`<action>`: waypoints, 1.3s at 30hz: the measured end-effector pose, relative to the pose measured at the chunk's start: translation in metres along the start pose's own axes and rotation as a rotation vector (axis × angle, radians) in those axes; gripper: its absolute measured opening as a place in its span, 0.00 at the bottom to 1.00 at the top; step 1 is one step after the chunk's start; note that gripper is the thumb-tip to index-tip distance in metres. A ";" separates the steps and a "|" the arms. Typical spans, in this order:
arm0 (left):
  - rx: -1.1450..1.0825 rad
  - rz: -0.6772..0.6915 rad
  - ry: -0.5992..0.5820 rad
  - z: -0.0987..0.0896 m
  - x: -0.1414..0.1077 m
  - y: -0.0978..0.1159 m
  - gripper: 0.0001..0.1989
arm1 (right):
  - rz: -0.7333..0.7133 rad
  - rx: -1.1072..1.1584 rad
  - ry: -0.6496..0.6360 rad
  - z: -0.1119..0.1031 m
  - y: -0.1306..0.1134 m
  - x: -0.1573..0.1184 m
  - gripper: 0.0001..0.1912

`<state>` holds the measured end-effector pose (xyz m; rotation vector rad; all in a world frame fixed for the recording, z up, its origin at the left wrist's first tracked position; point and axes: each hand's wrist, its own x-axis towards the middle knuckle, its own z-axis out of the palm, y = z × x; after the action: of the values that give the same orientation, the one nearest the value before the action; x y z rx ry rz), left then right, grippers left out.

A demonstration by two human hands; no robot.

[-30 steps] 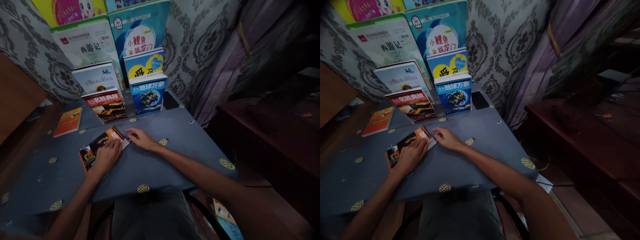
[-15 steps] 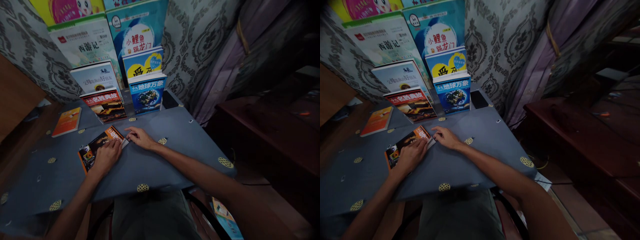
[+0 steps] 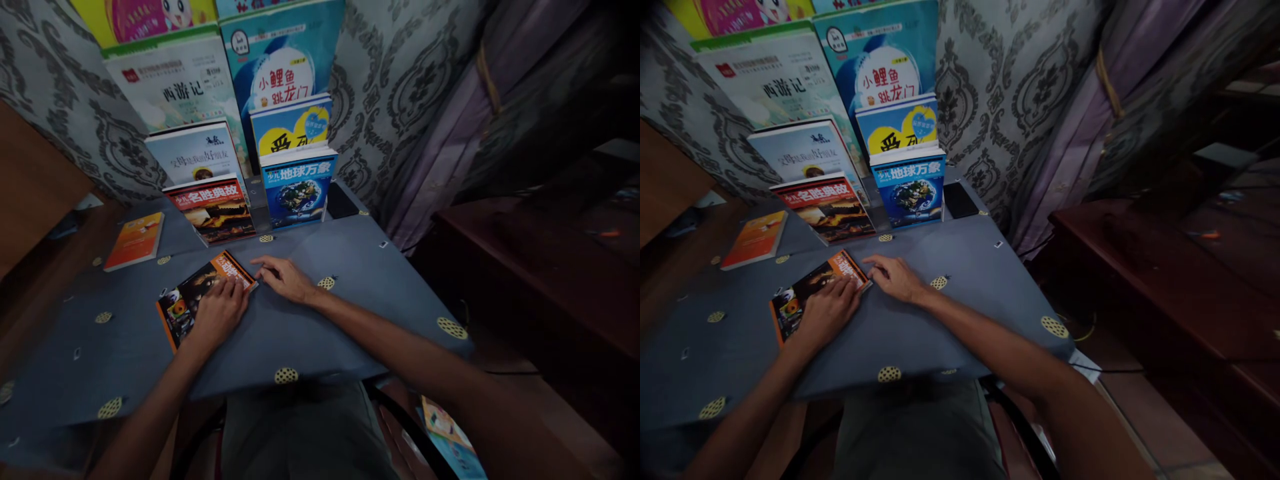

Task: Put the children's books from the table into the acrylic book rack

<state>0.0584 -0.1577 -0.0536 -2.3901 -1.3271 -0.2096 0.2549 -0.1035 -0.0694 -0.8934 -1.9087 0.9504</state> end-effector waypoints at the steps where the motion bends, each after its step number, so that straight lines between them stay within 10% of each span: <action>1: -0.004 -0.008 0.001 0.001 -0.001 0.000 0.14 | -0.019 -0.028 -0.008 0.000 0.000 0.000 0.18; 11: -0.026 -0.058 -0.050 0.002 -0.003 0.001 0.15 | -0.227 -0.362 -0.156 0.004 0.006 -0.002 0.13; 21: -0.001 -0.093 -0.124 -0.009 0.005 0.005 0.12 | -0.012 -0.069 -0.050 -0.002 0.013 0.003 0.16; 39: -0.052 -0.087 -0.073 0.001 0.002 0.011 0.14 | -0.486 -0.403 -0.354 -0.012 0.032 0.018 0.10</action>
<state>0.0688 -0.1610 -0.0567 -2.4063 -1.4780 -0.1852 0.2648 -0.0700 -0.0860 -0.4464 -2.5243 0.4540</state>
